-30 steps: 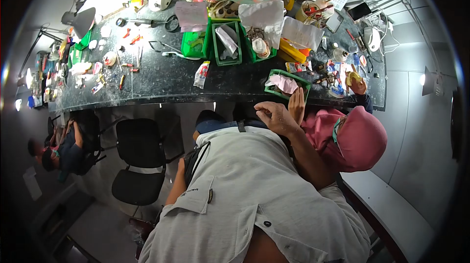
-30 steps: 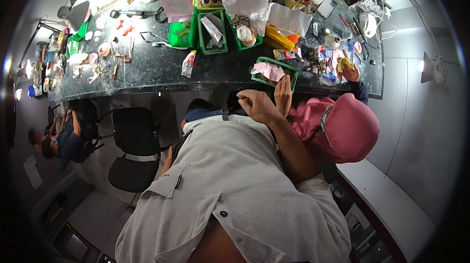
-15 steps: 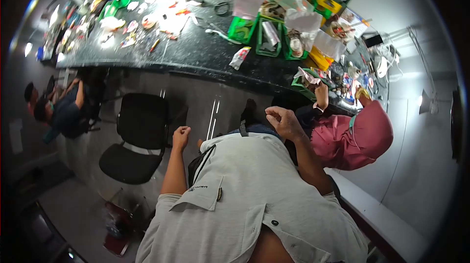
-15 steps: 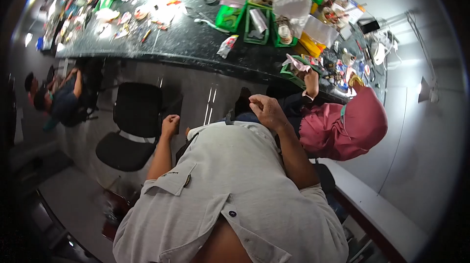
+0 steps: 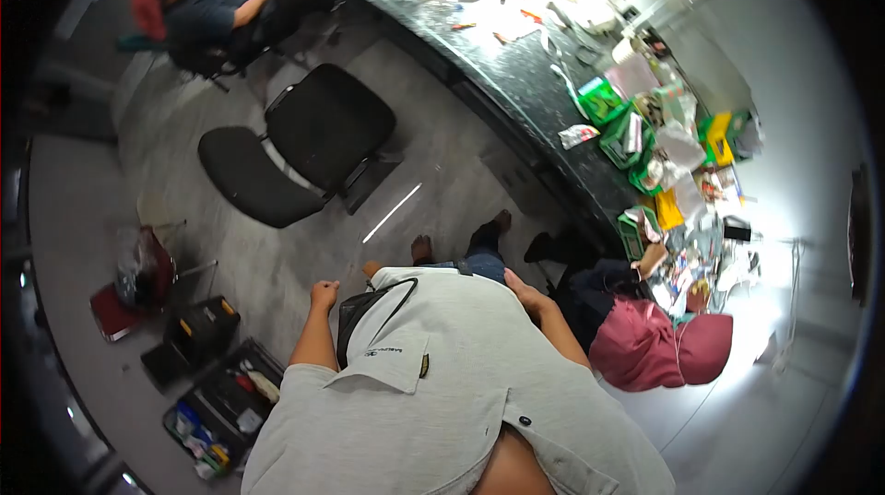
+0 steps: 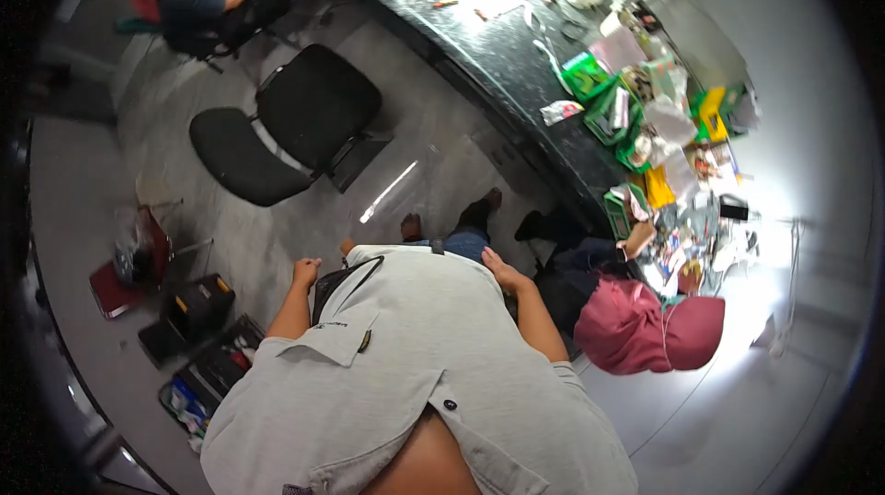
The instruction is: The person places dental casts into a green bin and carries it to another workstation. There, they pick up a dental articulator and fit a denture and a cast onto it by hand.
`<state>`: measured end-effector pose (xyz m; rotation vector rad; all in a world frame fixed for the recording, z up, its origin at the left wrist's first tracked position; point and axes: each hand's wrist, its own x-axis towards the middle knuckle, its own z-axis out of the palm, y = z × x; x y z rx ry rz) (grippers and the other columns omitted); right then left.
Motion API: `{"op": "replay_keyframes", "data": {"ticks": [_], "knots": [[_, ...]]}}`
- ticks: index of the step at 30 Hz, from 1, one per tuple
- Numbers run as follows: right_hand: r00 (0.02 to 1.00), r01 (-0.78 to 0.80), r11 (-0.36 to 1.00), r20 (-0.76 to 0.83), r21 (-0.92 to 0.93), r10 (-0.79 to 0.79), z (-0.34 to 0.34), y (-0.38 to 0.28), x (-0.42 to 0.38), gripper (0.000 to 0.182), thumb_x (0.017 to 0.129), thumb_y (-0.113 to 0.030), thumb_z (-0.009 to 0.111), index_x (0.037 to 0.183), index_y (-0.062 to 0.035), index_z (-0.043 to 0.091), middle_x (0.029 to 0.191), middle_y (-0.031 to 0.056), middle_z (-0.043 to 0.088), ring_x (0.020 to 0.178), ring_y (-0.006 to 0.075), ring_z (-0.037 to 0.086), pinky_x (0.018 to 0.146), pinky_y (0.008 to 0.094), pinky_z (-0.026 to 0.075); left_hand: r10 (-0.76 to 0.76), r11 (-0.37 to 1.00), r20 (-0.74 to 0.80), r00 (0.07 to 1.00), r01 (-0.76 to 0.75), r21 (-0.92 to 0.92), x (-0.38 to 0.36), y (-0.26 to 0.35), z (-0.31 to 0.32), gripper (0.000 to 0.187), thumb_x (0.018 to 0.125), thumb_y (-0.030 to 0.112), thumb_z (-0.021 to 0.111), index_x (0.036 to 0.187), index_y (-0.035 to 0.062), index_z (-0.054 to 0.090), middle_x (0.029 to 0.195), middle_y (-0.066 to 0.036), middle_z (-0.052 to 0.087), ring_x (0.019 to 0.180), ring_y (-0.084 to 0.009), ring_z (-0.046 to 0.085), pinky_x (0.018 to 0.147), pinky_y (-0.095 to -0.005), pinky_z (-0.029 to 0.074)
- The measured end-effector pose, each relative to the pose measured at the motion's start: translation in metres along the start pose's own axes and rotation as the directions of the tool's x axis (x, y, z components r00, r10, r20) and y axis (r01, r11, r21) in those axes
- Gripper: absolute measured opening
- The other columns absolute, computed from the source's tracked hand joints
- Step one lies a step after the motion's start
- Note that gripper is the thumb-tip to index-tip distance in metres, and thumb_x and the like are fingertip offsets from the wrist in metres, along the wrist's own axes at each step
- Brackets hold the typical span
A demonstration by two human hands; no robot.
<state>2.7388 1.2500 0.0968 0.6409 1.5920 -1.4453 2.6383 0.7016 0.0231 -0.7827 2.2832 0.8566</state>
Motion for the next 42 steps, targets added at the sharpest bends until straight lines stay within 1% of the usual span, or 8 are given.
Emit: {"op": "replay_keyframes", "data": {"ticks": [6, 11, 22, 27, 31, 33, 37, 42], "knots": [[0.929, -0.358, 0.876, -0.033, -0.323, 0.368, -0.025, -0.051, 0.010, 0.094, 0.092, -0.079, 0.041, 0.158, -0.0123, 0.032, 0.164, 0.0174, 0.029, 0.149, 0.0399, 0.030, 0.117, 0.0607, 0.026, -0.173, 0.972, -0.053, 0.984, 0.162, -0.172, -0.061, -0.085, 0.019, 0.035, 0.088, 0.034, 0.073, 0.090, -0.0004, 0.075, 0.089, -0.019, 0.075, 0.085, -0.0297, 0.072, 0.081, -0.0427, 0.053], [0.960, -0.230, 0.660, -0.276, -0.716, 0.035, -0.046, -0.068, 0.050, 0.070, 0.096, -0.062, 0.057, 0.132, -0.0017, 0.064, 0.135, 0.0241, 0.063, 0.129, 0.0363, 0.058, 0.105, 0.0455, 0.046, 0.281, 0.824, 0.063, 0.958, -0.274, 0.496, -0.037, -0.174, 0.114, 0.038, 0.088, 0.035, 0.072, 0.078, -0.0026, 0.073, 0.081, -0.022, 0.073, 0.076, -0.0252, 0.072, 0.073, -0.0457, 0.053], [0.938, -0.055, 0.817, -0.309, -0.574, -0.154, -0.066, -0.075, 0.065, 0.048, 0.093, -0.042, 0.069, 0.119, -0.0022, 0.072, 0.118, 0.0191, 0.072, 0.109, 0.0291, 0.069, 0.094, 0.0381, 0.052, -0.053, 0.989, 0.041, 0.998, 0.058, -0.135, -0.018, -0.140, 0.105, 0.040, 0.088, 0.038, 0.073, 0.085, -0.0018, 0.073, 0.083, -0.021, 0.073, 0.075, -0.0270, 0.071, 0.068, -0.0464, 0.055], [0.926, -0.310, 0.933, -0.281, -0.180, 0.254, -0.107, -0.080, 0.062, 0.055, 0.091, -0.052, 0.072, 0.116, -0.0029, 0.074, 0.107, 0.0139, 0.074, 0.091, 0.0263, 0.069, 0.077, 0.0437, 0.054, -0.290, 0.670, 0.082, 0.954, 0.263, -0.694, 0.027, 0.022, 0.052, 0.046, 0.088, 0.045, 0.074, 0.105, 0.0015, 0.071, 0.089, -0.018, 0.072, 0.077, -0.0313, 0.071, 0.070, -0.0469, 0.057], [0.976, -0.026, 0.756, 0.181, 0.654, -0.124, -0.160, -0.138, 0.077, 0.089, 0.085, -0.079, 0.057, 0.142, -0.0107, 0.055, 0.115, 0.0130, 0.071, 0.106, 0.0258, 0.066, 0.095, 0.0477, 0.047, 0.213, -0.116, 0.264, 0.941, 0.292, -0.949, 0.019, 0.234, -0.020, 0.087, 0.091, 0.068, 0.056, 0.150, 0.0050, 0.042, 0.151, -0.028, 0.041, 0.139, -0.0435, 0.042, 0.117, -0.0598, 0.033], [0.863, 0.228, 0.464, 0.042, 0.856, -0.503, -0.157, -0.214, 0.060, 0.106, 0.081, -0.087, 0.050, 0.152, -0.0094, 0.040, 0.142, 0.0199, 0.055, 0.129, 0.0305, 0.054, 0.111, 0.0523, 0.038, 0.542, -0.378, 0.124, 0.831, 0.373, -0.847, 0.013, 0.332, -0.034, 0.091, 0.092, 0.071, 0.051, 0.157, 0.0106, 0.030, 0.161, -0.028, 0.024, 0.147, -0.0462, 0.029, 0.118, -0.0670, 0.024], [0.591, 0.272, 0.001, -0.166, 0.962, -0.790, -0.159, -0.365, 0.034, 0.115, 0.081, -0.083, 0.055, 0.160, -0.0089, 0.018, 0.165, 0.0265, 0.014, 0.150, 0.0410, 0.025, 0.123, 0.0601, 0.014, 0.515, -0.568, 0.068, 0.854, 0.400, -0.719, -0.034, 0.510, -0.053, 0.091, 0.096, 0.071, 0.040, 0.163, 0.0228, 0.002, 0.170, -0.013, -0.011, 0.154, -0.0465, 0.005, 0.116, -0.0776, 0.011], [0.578, 0.231, -0.093, -0.213, 0.968, -0.787, -0.141, -0.479, -0.001, 0.110, 0.084, -0.078, 0.056, 0.159, -0.0080, 0.017, 0.165, 0.0266, 0.014, 0.151, 0.0401, 0.022, 0.124, 0.0589, 0.012, 0.582, -0.575, 0.173, 0.795, 0.552, -0.604, -0.102, 0.605, -0.077, 0.084, 0.099, 0.061, 0.039, 0.163, 0.0200, 0.005, 0.170, -0.013, -0.009, 0.155, -0.0458, 0.002, 0.117, -0.0770, 0.005]]}}
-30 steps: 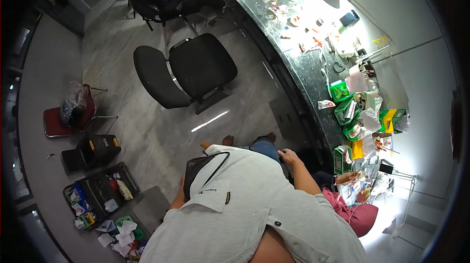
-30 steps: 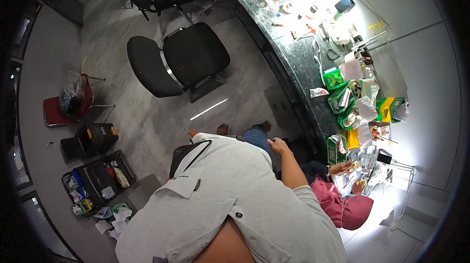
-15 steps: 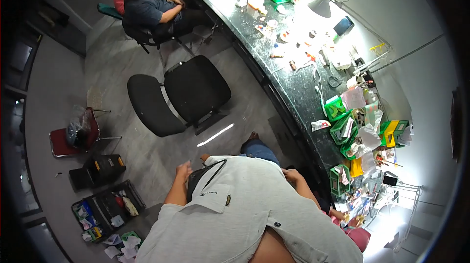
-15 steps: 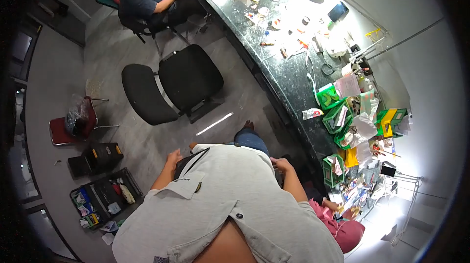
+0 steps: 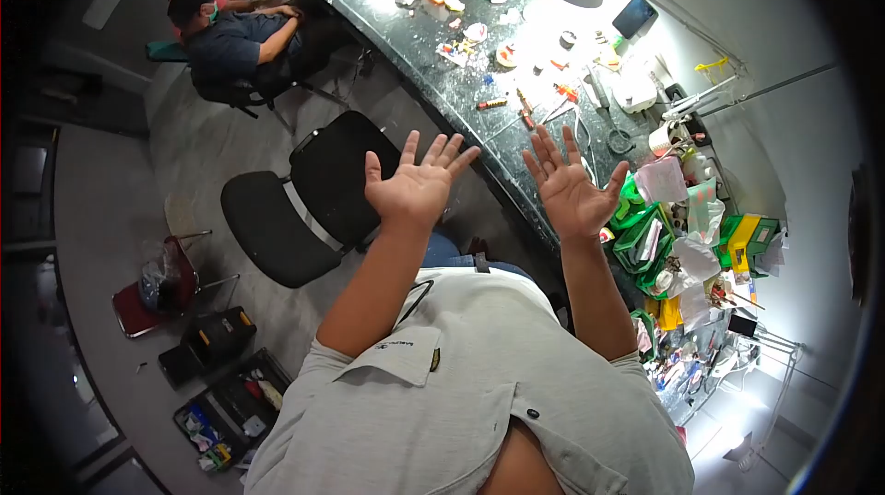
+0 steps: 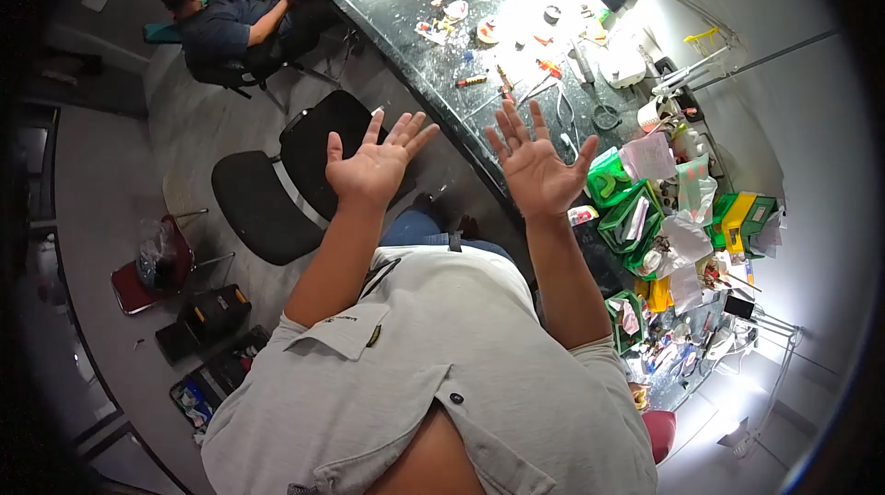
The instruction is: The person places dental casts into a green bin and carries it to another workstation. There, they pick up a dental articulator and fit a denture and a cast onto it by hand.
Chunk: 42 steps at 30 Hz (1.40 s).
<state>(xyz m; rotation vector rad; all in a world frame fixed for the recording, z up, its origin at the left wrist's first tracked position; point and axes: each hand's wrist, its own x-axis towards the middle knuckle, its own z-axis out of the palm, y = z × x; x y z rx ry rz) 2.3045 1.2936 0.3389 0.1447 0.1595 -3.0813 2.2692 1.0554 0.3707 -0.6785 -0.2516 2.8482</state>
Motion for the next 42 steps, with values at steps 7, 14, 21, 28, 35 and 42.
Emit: {"op": "replay_keyframes", "data": {"ticks": [7, 14, 21, 28, 35, 42], "knots": [[1.000, 0.001, 0.998, 0.001, 0.070, -0.001, 0.029, 0.021, 0.050, 0.106, 0.087, -0.074, 0.054, 0.157, -0.0034, 0.018, 0.164, 0.0306, 0.013, 0.154, 0.0394, 0.016, 0.126, 0.0560, 0.007, -0.121, 0.992, 0.060, 0.991, 0.123, -0.020, 0.042, 0.022, 0.031, 0.079, 0.097, 0.050, 0.048, 0.158, 0.0094, 0.020, 0.168, -0.024, 0.003, 0.153, -0.0478, 0.008, 0.117, -0.0773, 0.008], [0.987, 0.127, 0.984, -0.110, 0.128, -0.113, 0.021, 0.015, 0.091, 0.106, 0.087, -0.066, 0.062, 0.159, -0.0044, 0.014, 0.164, 0.0317, 0.006, 0.154, 0.0441, 0.012, 0.126, 0.0566, 0.010, -0.114, 0.993, 0.036, 0.993, 0.113, 0.037, 0.139, 0.077, 0.043, 0.075, 0.095, 0.036, 0.054, 0.157, 0.0043, 0.024, 0.166, -0.029, 0.007, 0.153, -0.0485, 0.008, 0.119, -0.0734, 0.014], [0.972, 0.226, 0.954, -0.106, 0.199, -0.208, 0.029, 0.006, 0.125, 0.106, 0.089, -0.066, 0.063, 0.159, -0.0048, 0.012, 0.164, 0.0325, 0.002, 0.152, 0.0479, 0.010, 0.126, 0.0562, 0.015, -0.252, 0.959, -0.017, 0.968, 0.252, 0.129, 0.224, 0.080, 0.045, 0.071, 0.098, 0.031, 0.052, 0.156, 0.0026, 0.022, 0.166, -0.028, 0.007, 0.153, -0.0478, 0.009, 0.120, -0.0711, 0.017], [0.968, 0.239, 0.963, -0.114, 0.127, -0.225, 0.033, 0.005, 0.146, 0.107, 0.089, -0.070, 0.059, 0.160, -0.0068, 0.010, 0.164, 0.0320, 0.002, 0.153, 0.0459, 0.009, 0.125, 0.0600, 0.014, -0.234, 0.909, -0.156, 0.960, 0.273, 0.315, 0.257, 0.064, 0.050, 0.069, 0.097, 0.021, 0.052, 0.153, -0.0038, 0.022, 0.160, -0.033, 0.016, 0.151, -0.0478, 0.018, 0.118, -0.0692, 0.027], [0.979, 0.203, 0.976, -0.043, 0.074, -0.200, 0.030, -0.020, 0.164, 0.107, 0.089, -0.071, 0.056, 0.161, -0.0091, 0.008, 0.164, 0.0321, 0.002, 0.151, 0.0506, 0.013, 0.123, 0.0638, 0.017, -0.058, 0.893, -0.394, 0.917, 0.224, 0.391, 0.290, 0.060, 0.042, 0.065, 0.093, 0.008, 0.051, 0.150, -0.0081, 0.026, 0.159, -0.030, 0.019, 0.148, -0.0467, 0.028, 0.114, -0.0642, 0.040], [0.978, 0.181, 0.980, -0.119, 0.080, -0.171, 0.028, -0.038, 0.180, 0.104, 0.090, -0.058, 0.067, 0.161, -0.0093, 0.008, 0.165, 0.0291, -0.005, 0.153, 0.0494, 0.007, 0.123, 0.0614, 0.019, 0.091, 0.824, -0.430, 0.898, 0.175, 0.539, 0.314, 0.032, 0.049, 0.064, 0.089, 0.002, 0.055, 0.147, -0.0109, 0.029, 0.159, -0.031, 0.019, 0.149, -0.0465, 0.025, 0.119, -0.0614, 0.034]]}}
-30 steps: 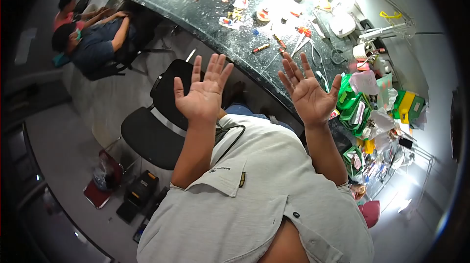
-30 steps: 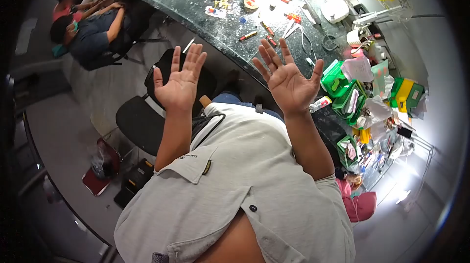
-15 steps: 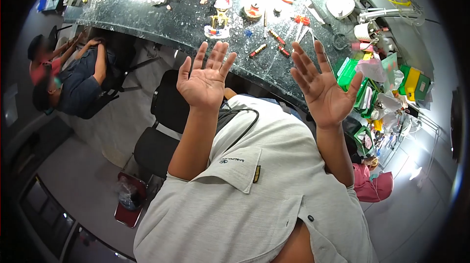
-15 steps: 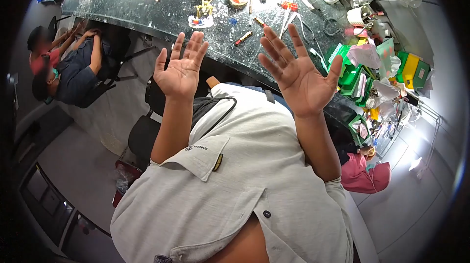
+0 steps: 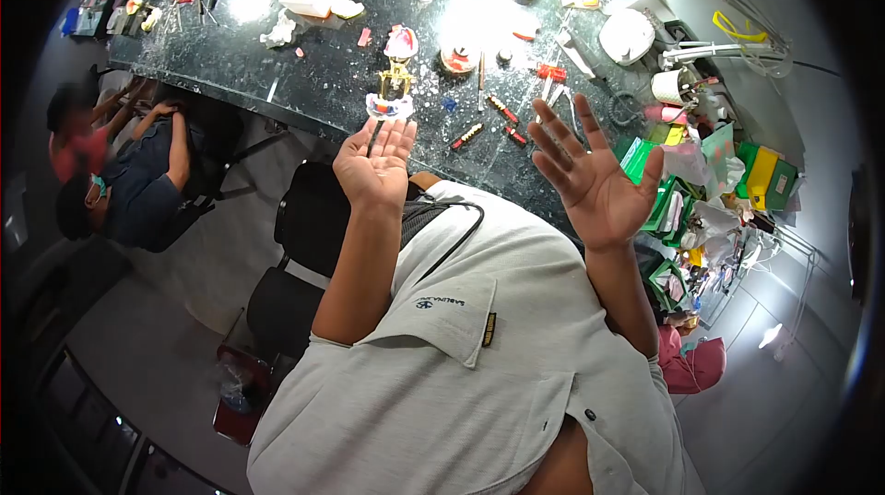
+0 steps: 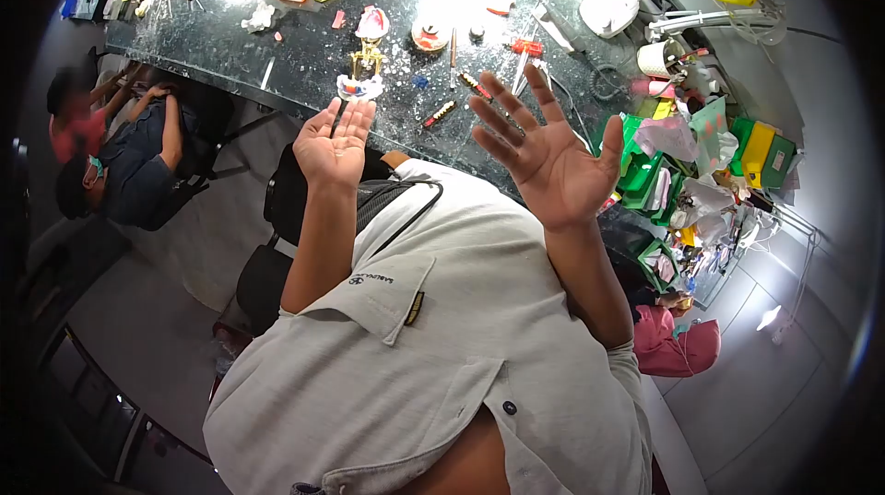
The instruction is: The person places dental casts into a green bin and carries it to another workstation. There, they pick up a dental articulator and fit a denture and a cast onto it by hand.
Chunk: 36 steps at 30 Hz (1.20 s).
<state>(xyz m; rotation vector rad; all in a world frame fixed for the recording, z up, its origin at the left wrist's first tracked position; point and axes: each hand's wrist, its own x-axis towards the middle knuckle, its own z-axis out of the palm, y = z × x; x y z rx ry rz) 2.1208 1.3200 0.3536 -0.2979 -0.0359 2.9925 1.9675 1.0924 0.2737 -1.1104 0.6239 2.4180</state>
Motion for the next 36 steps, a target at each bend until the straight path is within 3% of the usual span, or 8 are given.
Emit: {"op": "replay_keyframes", "data": {"ticks": [5, 7, 14, 16, 18, 20, 22, 36], "knots": [[0.999, 0.018, 0.999, -0.044, 0.037, -0.017, -0.012, -0.004, 0.008, 0.103, 0.091, -0.058, 0.064, 0.161, -0.0087, 0.007, 0.165, 0.0297, -0.004, 0.152, 0.0495, 0.008, 0.124, 0.0611, 0.019, 0.050, 0.992, -0.040, 0.998, -0.045, 0.117, 0.008, -0.004, 0.008, 0.063, 0.090, 0.004, 0.055, 0.146, -0.0109, 0.032, 0.160, -0.031, 0.019, 0.150, -0.0457, 0.023, 0.122, -0.0592, 0.027], [0.998, 0.045, 0.996, -0.055, 0.074, -0.041, -0.015, -0.006, 0.011, 0.103, 0.091, -0.069, 0.055, 0.160, -0.0075, 0.012, 0.164, 0.0321, 0.006, 0.151, 0.0514, 0.014, 0.123, 0.0633, 0.019, 0.037, 0.990, -0.056, 0.998, -0.029, 0.141, 0.011, -0.004, 0.012, 0.062, 0.090, 0.005, 0.055, 0.146, -0.0111, 0.032, 0.160, -0.031, 0.019, 0.150, -0.0453, 0.023, 0.122, -0.0585, 0.026], [0.994, 0.097, 0.992, -0.062, 0.084, -0.092, -0.022, -0.009, 0.013, 0.100, 0.092, -0.067, 0.054, 0.160, -0.0070, 0.012, 0.164, 0.0323, 0.006, 0.151, 0.0501, 0.015, 0.123, 0.0625, 0.019, 0.054, 0.962, -0.052, 0.997, -0.038, 0.270, 0.022, -0.005, 0.023, 0.065, 0.090, 0.006, 0.055, 0.148, -0.0104, 0.033, 0.158, -0.029, 0.027, 0.151, -0.0415, 0.024, 0.123, -0.0559, 0.023], [0.994, 0.097, 0.995, -0.059, 0.018, -0.095, -0.021, -0.009, 0.014, 0.101, 0.093, -0.058, 0.062, 0.161, -0.0080, 0.006, 0.165, 0.0299, -0.002, 0.153, 0.0468, 0.012, 0.124, 0.0589, 0.020, 0.063, 0.951, -0.043, 0.997, -0.047, 0.307, 0.025, -0.004, 0.026, 0.065, 0.090, 0.007, 0.055, 0.148, -0.0101, 0.033, 0.158, -0.029, 0.029, 0.151, -0.0405, 0.025, 0.124, -0.0549, 0.022], [0.994, 0.100, 0.995, -0.055, 0.013, -0.099, -0.021, -0.010, 0.016, 0.101, 0.093, -0.058, 0.062, 0.161, -0.0081, 0.006, 0.165, 0.0298, -0.002, 0.153, 0.0464, 0.013, 0.124, 0.0587, 0.021, 0.056, 0.944, -0.049, 0.997, -0.037, 0.329, 0.028, -0.004, 0.026, 0.064, 0.090, 0.009, 0.055, 0.148, -0.0095, 0.035, 0.158, -0.027, 0.030, 0.152, -0.0392, 0.024, 0.124, -0.0527, 0.020], [0.993, 0.102, 0.995, -0.052, 0.007, -0.102, -0.021, -0.009, 0.016, 0.101, 0.093, -0.058, 0.061, 0.161, -0.0083, 0.006, 0.165, 0.0297, -0.001, 0.153, 0.0461, 0.014, 0.124, 0.0584, 0.021, 0.051, 0.942, -0.049, 0.997, -0.032, 0.334, 0.028, -0.004, 0.029, 0.064, 0.090, 0.009, 0.055, 0.148, -0.0091, 0.034, 0.159, -0.027, 0.030, 0.152, -0.0390, 0.024, 0.125, -0.0520, 0.019], [0.993, 0.115, 0.990, -0.036, 0.081, -0.112, -0.023, -0.007, 0.017, 0.098, 0.093, -0.065, 0.053, 0.160, -0.0068, 0.012, 0.163, 0.0329, 0.007, 0.151, 0.0486, 0.018, 0.123, 0.0621, 0.020, 0.048, 0.941, -0.047, 0.998, -0.029, 0.337, 0.027, -0.004, 0.030, 0.064, 0.091, 0.009, 0.055, 0.149, -0.0088, 0.034, 0.159, -0.027, 0.029, 0.152, -0.0388, 0.023, 0.125, -0.0513, 0.018], [0.997, 0.082, 0.996, 0.009, 0.036, -0.082, -0.025, -0.003, 0.013, 0.094, 0.094, -0.065, 0.051, 0.160, -0.0062, 0.017, 0.163, 0.0319, 0.010, 0.151, 0.0456, 0.021, 0.122, 0.0606, 0.022, -0.045, 0.961, 0.044, 0.998, 0.032, 0.275, 0.024, 0.002, 0.023, 0.067, 0.090, 0.008, 0.056, 0.149, -0.0102, 0.032, 0.161, -0.030, 0.018, 0.153, -0.0427, 0.017, 0.125, -0.0539, 0.019]]}}
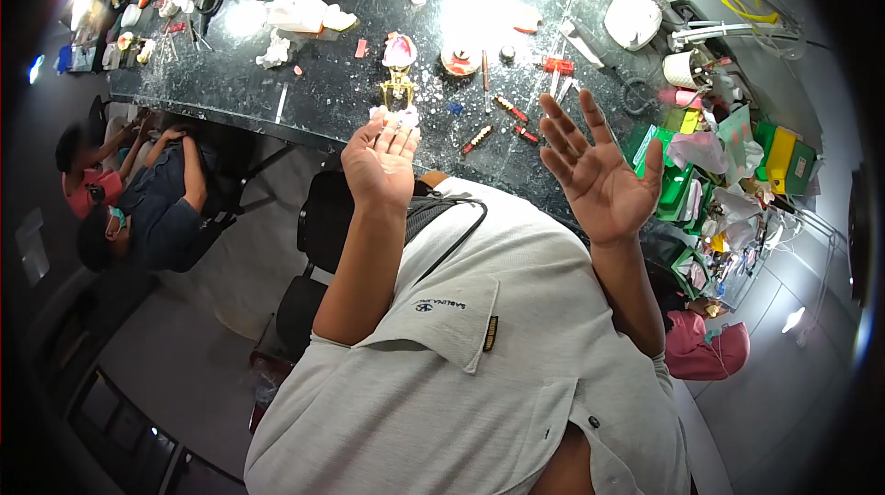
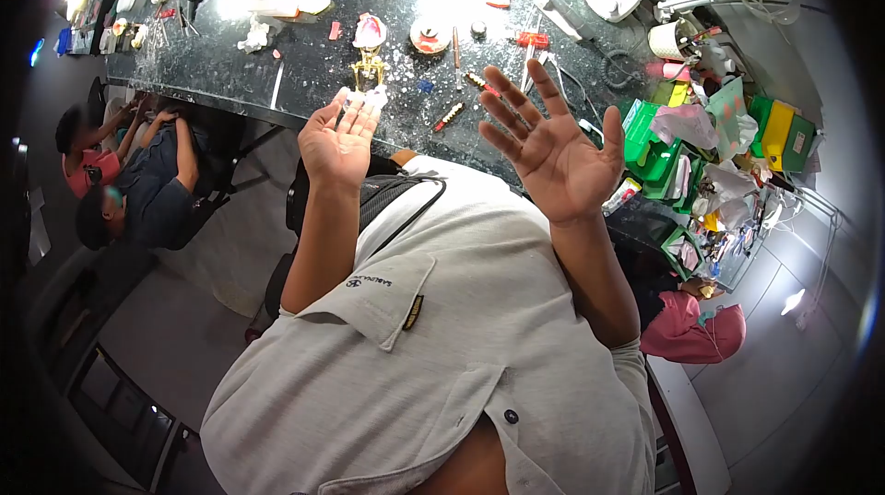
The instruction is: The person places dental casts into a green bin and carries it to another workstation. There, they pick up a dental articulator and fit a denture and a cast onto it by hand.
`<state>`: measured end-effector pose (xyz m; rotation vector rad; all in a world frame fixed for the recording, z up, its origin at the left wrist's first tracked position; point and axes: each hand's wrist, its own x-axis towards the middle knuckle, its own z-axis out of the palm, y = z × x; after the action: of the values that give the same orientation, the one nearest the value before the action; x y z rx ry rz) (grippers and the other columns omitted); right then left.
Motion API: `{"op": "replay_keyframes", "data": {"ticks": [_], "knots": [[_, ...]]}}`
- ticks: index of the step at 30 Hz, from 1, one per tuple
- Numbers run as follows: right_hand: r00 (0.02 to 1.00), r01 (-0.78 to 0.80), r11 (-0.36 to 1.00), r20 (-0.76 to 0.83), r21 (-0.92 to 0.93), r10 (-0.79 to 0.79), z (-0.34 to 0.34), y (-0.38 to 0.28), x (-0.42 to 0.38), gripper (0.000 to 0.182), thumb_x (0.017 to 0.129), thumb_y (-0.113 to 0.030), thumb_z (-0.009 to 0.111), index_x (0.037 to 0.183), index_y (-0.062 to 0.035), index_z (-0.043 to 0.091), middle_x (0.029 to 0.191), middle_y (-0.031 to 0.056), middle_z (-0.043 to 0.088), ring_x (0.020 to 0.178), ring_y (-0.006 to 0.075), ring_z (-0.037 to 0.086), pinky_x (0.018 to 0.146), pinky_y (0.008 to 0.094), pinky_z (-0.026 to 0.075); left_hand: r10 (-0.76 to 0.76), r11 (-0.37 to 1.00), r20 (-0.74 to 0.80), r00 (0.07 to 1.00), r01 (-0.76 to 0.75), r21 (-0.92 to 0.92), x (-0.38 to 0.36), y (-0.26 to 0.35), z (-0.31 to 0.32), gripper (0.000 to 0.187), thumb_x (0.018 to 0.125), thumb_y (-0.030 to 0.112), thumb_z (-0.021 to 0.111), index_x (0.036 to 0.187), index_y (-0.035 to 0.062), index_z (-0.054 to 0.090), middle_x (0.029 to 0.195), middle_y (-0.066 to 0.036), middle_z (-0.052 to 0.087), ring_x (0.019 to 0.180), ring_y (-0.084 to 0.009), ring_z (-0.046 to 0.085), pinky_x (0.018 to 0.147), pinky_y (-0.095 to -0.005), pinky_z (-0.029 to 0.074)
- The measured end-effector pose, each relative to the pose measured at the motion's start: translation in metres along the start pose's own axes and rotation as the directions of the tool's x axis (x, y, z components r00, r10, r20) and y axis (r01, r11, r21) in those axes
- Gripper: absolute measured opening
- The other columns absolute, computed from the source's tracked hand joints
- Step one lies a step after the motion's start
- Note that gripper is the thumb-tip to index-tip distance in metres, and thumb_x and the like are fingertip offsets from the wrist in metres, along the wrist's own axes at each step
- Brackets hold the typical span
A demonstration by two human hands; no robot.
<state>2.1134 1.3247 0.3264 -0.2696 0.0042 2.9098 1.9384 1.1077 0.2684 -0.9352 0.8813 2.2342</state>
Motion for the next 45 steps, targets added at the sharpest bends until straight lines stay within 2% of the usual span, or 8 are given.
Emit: {"op": "replay_keyframes", "data": {"ticks": [7, 17, 19, 37, 41, 43, 44, 45], "knots": [[1.000, -0.010, 1.000, 0.021, -0.004, 0.011, 0.002, -0.002, -0.001, 0.091, 0.096, -0.065, 0.048, 0.159, -0.0059, 0.020, 0.162, 0.0326, 0.015, 0.149, 0.0455, 0.027, 0.121, 0.0610, 0.026, -0.007, 1.000, 0.026, 1.000, 0.008, -0.018, -0.011, -0.004, -0.002, 0.065, 0.090, 0.007, 0.057, 0.147, -0.0108, 0.034, 0.161, -0.031, 0.018, 0.153, -0.0427, 0.016, 0.125, -0.0532, 0.020], [0.997, -0.026, 0.999, 0.073, 0.025, 0.024, -0.005, -0.009, -0.006, 0.090, 0.095, -0.062, 0.051, 0.159, -0.0056, 0.022, 0.163, 0.0320, 0.015, 0.146, 0.0451, 0.033, 0.119, 0.0608, 0.031, -0.045, 0.999, 0.019, 0.999, 0.046, -0.004, -0.024, -0.021, -0.005, 0.064, 0.092, 0.007, 0.057, 0.148, -0.0116, 0.031, 0.160, -0.033, 0.016, 0.152, -0.0447, 0.017, 0.124, -0.0528, 0.023], [0.997, -0.041, 0.999, 0.065, -0.020, 0.042, -0.005, -0.012, -0.007, 0.090, 0.094, -0.058, 0.058, 0.159, -0.0078, 0.022, 0.166, 0.0257, 0.010, 0.148, 0.0397, 0.032, 0.119, 0.0574, 0.032, -0.033, 0.999, 0.043, 0.999, 0.033, 0.001, -0.026, -0.020, -0.004, 0.064, 0.092, 0.007, 0.057, 0.148, -0.0111, 0.031, 0.160, -0.033, 0.018, 0.152, -0.0443, 0.018, 0.124, -0.0528, 0.024], [0.994, -0.022, 1.000, 0.108, -0.011, 0.023, -0.012, -0.017, -0.023, 0.088, 0.096, -0.058, 0.056, 0.159, -0.0064, 0.023, 0.166, 0.0247, 0.013, 0.145, 0.0394, 0.037, 0.117, 0.0572, 0.035, -0.009, 1.000, 0.064, 0.998, 0.007, 0.017, -0.034, -0.023, -0.005, 0.062, 0.090, 0.005, 0.057, 0.145, -0.0123, 0.034, 0.156, -0.033, 0.024, 0.150, -0.0447, 0.024, 0.121, -0.0545, 0.031], [0.994, -0.015, 1.000, 0.110, -0.006, 0.016, -0.013, -0.016, -0.025, 0.087, 0.096, -0.059, 0.054, 0.159, -0.0063, 0.024, 0.165, 0.0249, 0.014, 0.144, 0.0393, 0.038, 0.116, 0.0569, 0.036, -0.002, 1.000, 0.062, 0.998, 0.000, 0.021, -0.033, -0.025, -0.006, 0.060, 0.091, 0.006, 0.057, 0.143, -0.0131, 0.035, 0.158, -0.034, 0.021, 0.151, -0.0449, 0.021, 0.122, -0.0551, 0.029], [0.995, -0.007, 1.000, 0.104, -0.019, 0.009, -0.015, -0.016, -0.026, 0.088, 0.096, -0.060, 0.053, 0.159, -0.0063, 0.024, 0.165, 0.0252, 0.016, 0.143, 0.0389, 0.040, 0.115, 0.0562, 0.037, 0.000, 0.994, 0.029, 1.000, -0.003, 0.105, -0.029, -0.023, -0.006, 0.056, 0.096, 0.014, 0.054, 0.142, -0.0120, 0.038, 0.150, -0.033, 0.036, 0.141, -0.0419, 0.040, 0.115, -0.0504, 0.039], [0.995, -0.005, 1.000, 0.104, -0.018, 0.006, -0.015, -0.016, -0.026, 0.088, 0.096, -0.060, 0.053, 0.159, -0.0063, 0.024, 0.165, 0.0252, 0.016, 0.143, 0.0389, 0.040, 0.115, 0.0562, 0.037, -0.001, 0.994, 0.029, 1.000, -0.002, 0.108, -0.023, -0.021, -0.006, 0.056, 0.096, 0.014, 0.054, 0.142, -0.0120, 0.038, 0.150, -0.033, 0.036, 0.141, -0.0419, 0.040, 0.115, -0.0504, 0.039], [0.994, -0.004, 1.000, 0.107, -0.022, 0.007, -0.015, -0.017, -0.026, 0.088, 0.097, -0.061, 0.053, 0.159, -0.0063, 0.024, 0.165, 0.0253, 0.017, 0.143, 0.0386, 0.040, 0.115, 0.0558, 0.037, 0.079, 0.969, 0.085, 0.993, -0.096, 0.226, -0.013, -0.018, -0.007, 0.047, 0.095, 0.013, 0.056, 0.135, -0.0105, 0.045, 0.138, -0.028, 0.046, 0.129, -0.0369, 0.049, 0.107, -0.0480, 0.045]]}}
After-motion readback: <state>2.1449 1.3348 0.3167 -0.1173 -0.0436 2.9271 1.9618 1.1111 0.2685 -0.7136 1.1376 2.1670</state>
